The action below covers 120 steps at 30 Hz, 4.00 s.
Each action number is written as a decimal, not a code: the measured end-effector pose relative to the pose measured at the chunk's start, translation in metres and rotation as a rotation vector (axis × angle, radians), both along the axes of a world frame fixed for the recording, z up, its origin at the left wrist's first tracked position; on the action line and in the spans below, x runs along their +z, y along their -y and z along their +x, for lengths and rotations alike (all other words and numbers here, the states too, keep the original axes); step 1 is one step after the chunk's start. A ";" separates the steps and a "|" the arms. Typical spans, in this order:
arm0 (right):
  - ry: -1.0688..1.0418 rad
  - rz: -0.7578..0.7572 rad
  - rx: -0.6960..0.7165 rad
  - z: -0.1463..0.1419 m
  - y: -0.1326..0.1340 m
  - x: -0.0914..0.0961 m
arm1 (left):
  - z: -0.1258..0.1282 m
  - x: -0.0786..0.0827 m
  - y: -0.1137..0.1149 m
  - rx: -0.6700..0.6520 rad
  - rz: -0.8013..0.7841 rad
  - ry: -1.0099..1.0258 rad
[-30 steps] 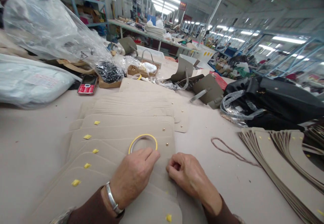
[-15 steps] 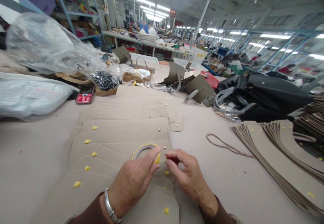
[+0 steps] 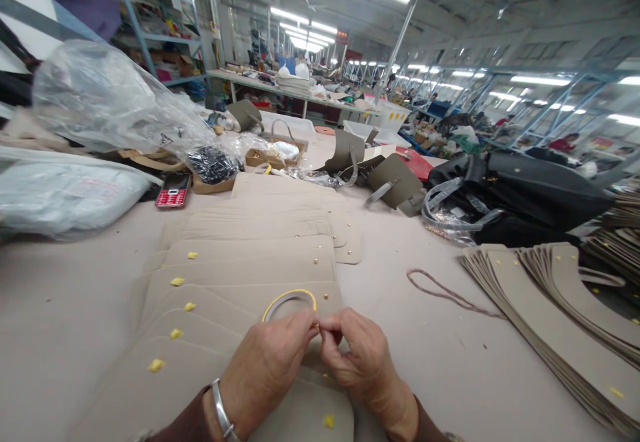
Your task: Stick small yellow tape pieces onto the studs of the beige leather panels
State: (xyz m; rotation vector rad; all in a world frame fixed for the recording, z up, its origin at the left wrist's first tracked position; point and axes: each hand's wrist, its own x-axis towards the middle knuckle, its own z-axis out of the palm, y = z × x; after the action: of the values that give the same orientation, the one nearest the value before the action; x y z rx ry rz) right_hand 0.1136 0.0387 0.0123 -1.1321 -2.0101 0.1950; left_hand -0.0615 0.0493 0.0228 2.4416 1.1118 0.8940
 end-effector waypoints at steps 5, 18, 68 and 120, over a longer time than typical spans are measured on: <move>-0.265 -0.362 -0.086 -0.006 -0.005 0.011 | 0.002 -0.003 -0.007 0.024 0.083 -0.060; -0.712 -0.966 -0.214 0.022 -0.043 -0.008 | 0.012 -0.022 -0.008 0.083 0.158 -0.242; -0.179 -0.428 -0.003 0.014 -0.015 0.022 | -0.011 -0.009 -0.020 -0.012 0.176 -0.008; -0.157 -0.794 -0.186 0.017 -0.035 -0.007 | 0.001 -0.017 -0.010 0.059 -0.055 -0.456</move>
State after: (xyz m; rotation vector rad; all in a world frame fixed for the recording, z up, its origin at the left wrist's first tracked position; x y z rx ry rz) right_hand 0.1308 0.0742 0.0050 -1.7062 -1.6953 1.0154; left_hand -0.0605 0.0591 0.0055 2.6493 1.3368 0.3148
